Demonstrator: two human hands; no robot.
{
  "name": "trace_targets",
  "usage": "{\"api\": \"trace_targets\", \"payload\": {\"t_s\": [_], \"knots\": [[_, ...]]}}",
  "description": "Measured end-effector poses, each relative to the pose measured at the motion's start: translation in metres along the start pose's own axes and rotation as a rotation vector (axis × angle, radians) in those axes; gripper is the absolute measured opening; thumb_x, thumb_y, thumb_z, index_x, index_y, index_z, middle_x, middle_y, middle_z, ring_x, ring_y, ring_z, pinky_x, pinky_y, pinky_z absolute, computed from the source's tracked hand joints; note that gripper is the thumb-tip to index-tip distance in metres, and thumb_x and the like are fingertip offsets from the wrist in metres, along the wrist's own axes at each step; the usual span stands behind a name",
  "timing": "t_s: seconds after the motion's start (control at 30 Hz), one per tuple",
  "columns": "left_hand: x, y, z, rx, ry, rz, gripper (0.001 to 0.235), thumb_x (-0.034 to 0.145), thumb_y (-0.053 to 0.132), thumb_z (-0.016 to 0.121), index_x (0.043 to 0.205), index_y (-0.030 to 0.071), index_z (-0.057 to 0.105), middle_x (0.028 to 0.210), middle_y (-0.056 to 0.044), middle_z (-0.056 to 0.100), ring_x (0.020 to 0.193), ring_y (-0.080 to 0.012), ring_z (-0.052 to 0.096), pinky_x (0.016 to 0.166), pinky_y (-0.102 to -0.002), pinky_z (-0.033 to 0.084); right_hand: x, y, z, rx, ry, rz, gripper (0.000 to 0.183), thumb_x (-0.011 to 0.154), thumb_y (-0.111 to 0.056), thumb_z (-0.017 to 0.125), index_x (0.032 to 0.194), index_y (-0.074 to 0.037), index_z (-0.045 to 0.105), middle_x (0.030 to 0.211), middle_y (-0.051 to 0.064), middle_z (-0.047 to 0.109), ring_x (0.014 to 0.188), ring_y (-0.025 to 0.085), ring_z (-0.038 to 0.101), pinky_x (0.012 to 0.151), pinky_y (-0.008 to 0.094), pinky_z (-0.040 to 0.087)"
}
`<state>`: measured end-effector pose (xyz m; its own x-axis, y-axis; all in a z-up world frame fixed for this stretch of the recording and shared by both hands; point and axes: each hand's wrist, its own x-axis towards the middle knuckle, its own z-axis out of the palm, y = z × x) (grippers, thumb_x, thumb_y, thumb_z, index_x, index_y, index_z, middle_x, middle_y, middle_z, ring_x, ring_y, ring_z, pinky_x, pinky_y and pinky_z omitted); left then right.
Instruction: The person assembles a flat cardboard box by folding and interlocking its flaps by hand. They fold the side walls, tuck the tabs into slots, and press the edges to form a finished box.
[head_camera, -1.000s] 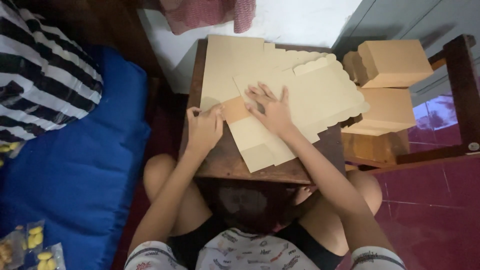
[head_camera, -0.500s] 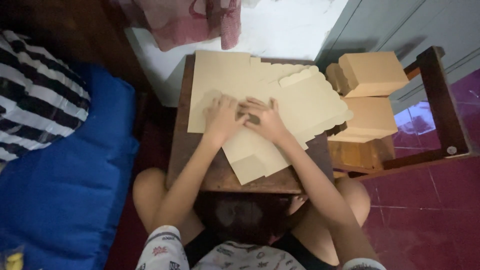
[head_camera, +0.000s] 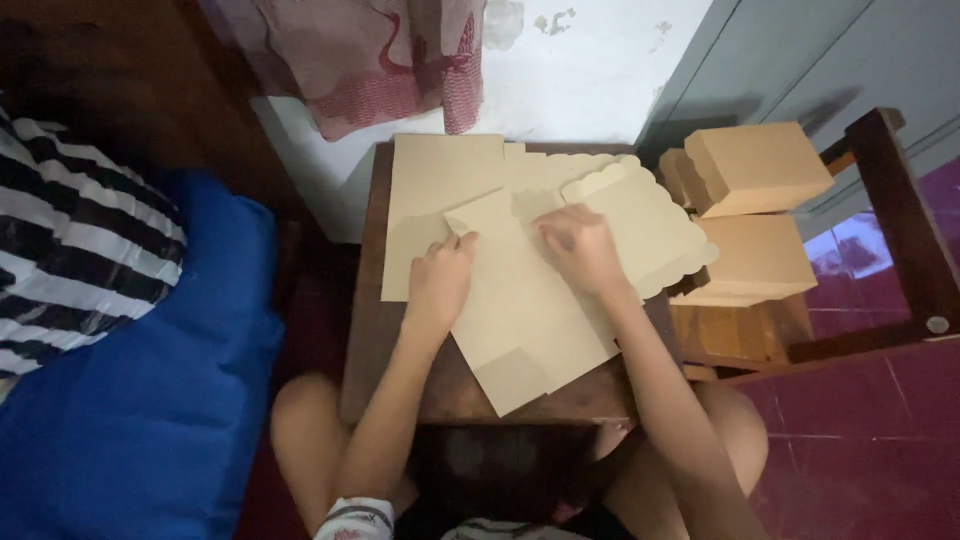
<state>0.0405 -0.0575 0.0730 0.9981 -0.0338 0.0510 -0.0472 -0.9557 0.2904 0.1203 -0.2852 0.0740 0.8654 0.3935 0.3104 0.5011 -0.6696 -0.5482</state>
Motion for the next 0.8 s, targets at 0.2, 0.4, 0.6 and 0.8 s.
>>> {"api": "trace_targets", "payload": {"t_s": [0.2,0.4,0.6,0.8], "knots": [[-0.017,-0.014,-0.054,-0.250,-0.060,-0.107,0.034,0.108,0.019,0.042,0.129,0.016,0.068,0.098,-0.023,0.075,0.097,-0.0458,0.074,0.079,-0.057,0.060,0.003,0.021,-0.016,-0.074,0.222,0.047,0.013,0.101,-0.011,0.071,0.108,-0.020,0.077,0.107,-0.006,0.075,0.114,0.018,0.066,0.101,0.041,0.052],[-0.049,-0.044,-0.078,-0.448,-0.178,-0.107,0.035,0.107,0.017,0.038,0.126,0.016,0.068,0.106,-0.031,0.072,0.103,-0.0509,0.070,0.083,-0.059,0.058,-0.001,0.029,-0.021,-0.072,0.261,0.032,0.012,0.100,-0.006,0.071,0.106,-0.015,0.077,0.103,0.003,0.075,0.111,0.025,0.067,0.096,0.041,0.054],[-0.065,-0.065,-0.078,-0.456,-0.360,-0.243,0.034,0.102,0.008,0.046,0.125,0.006,0.071,0.120,-0.028,0.072,0.107,-0.0442,0.071,0.086,-0.055,0.059,-0.005,0.048,-0.013,-0.231,0.245,0.107,0.010,0.100,-0.018,0.071,0.108,-0.023,0.075,0.112,0.001,0.064,0.117,0.025,0.059,0.089,0.047,0.052],[-0.065,-0.070,-0.055,-0.021,-0.193,-0.324,0.036,0.105,0.022,0.041,0.128,0.016,0.068,0.106,-0.016,0.076,0.094,-0.0382,0.074,0.098,-0.066,0.043,-0.004,0.097,0.014,-0.309,0.385,0.226,0.032,0.086,-0.020,0.081,0.117,-0.018,0.074,0.118,0.009,0.052,0.112,0.032,0.054,0.080,0.053,0.058]]}}
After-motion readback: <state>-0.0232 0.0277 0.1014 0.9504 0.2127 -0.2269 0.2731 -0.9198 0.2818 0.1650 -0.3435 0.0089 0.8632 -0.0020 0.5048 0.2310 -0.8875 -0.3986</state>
